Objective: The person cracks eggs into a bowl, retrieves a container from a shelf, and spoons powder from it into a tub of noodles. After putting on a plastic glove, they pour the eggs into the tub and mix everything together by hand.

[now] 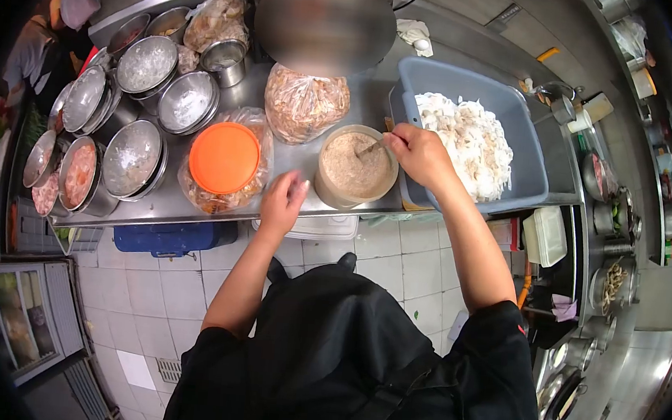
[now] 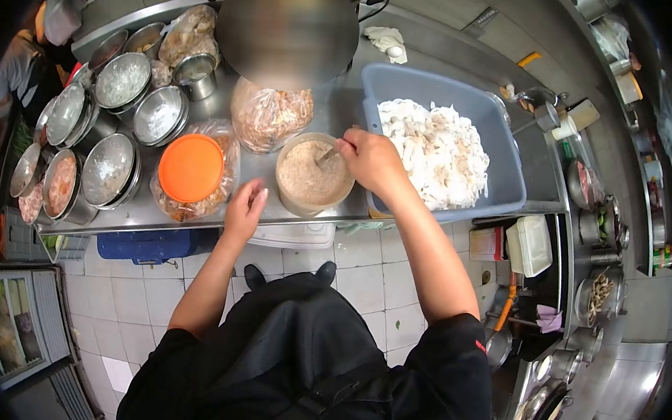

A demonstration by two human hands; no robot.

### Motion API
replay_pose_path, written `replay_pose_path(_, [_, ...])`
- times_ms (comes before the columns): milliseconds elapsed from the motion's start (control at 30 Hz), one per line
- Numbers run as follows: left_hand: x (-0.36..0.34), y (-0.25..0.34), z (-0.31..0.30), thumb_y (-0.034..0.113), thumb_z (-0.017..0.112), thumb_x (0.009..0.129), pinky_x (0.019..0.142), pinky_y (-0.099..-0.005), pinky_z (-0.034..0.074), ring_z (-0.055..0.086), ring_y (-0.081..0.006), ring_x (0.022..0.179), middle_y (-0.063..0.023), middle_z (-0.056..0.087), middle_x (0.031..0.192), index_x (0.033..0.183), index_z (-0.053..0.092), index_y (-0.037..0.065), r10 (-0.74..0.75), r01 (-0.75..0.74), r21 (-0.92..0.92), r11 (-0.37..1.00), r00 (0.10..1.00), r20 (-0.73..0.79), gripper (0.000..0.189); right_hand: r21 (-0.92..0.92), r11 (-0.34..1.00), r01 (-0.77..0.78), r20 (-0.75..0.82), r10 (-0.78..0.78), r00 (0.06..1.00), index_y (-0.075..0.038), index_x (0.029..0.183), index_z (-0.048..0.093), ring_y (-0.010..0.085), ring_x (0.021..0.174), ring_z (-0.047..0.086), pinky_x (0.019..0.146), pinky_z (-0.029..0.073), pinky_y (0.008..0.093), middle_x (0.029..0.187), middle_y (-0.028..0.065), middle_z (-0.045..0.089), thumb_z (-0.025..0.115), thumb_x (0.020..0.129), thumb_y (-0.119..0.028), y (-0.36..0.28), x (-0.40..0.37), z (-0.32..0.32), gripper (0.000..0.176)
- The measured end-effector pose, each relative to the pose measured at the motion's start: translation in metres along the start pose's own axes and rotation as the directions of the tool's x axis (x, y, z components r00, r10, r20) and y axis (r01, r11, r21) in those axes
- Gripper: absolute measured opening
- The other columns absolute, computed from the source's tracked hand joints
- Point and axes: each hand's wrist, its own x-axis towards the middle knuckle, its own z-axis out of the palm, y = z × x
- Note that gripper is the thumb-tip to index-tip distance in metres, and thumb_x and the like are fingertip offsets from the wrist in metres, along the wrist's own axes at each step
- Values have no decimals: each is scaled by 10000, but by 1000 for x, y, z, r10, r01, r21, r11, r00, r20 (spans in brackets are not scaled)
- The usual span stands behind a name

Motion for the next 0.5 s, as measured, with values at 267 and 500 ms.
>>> replay_pose_path(267, [6,30,30,461,880,667,1165,-467,313,339,-400,1417,-249,317,1533,1537,154,7,234,-236,-7,972,962,143,1221,-64,997,31,98,-25,995,-24,889,672,387,768,642,705,498,450,794,206,664,623,930,-297,19,25,31,281])
replay_pose_path(500, [5,29,36,467,877,669,1162,-469,316,335,-401,1416,-236,317,1535,1541,161,26,219,-222,9,975,969,113,1211,-202,979,-27,24,32,999,-51,890,684,422,815,667,760,525,504,839,208,694,584,923,-278,22,9,56,251])
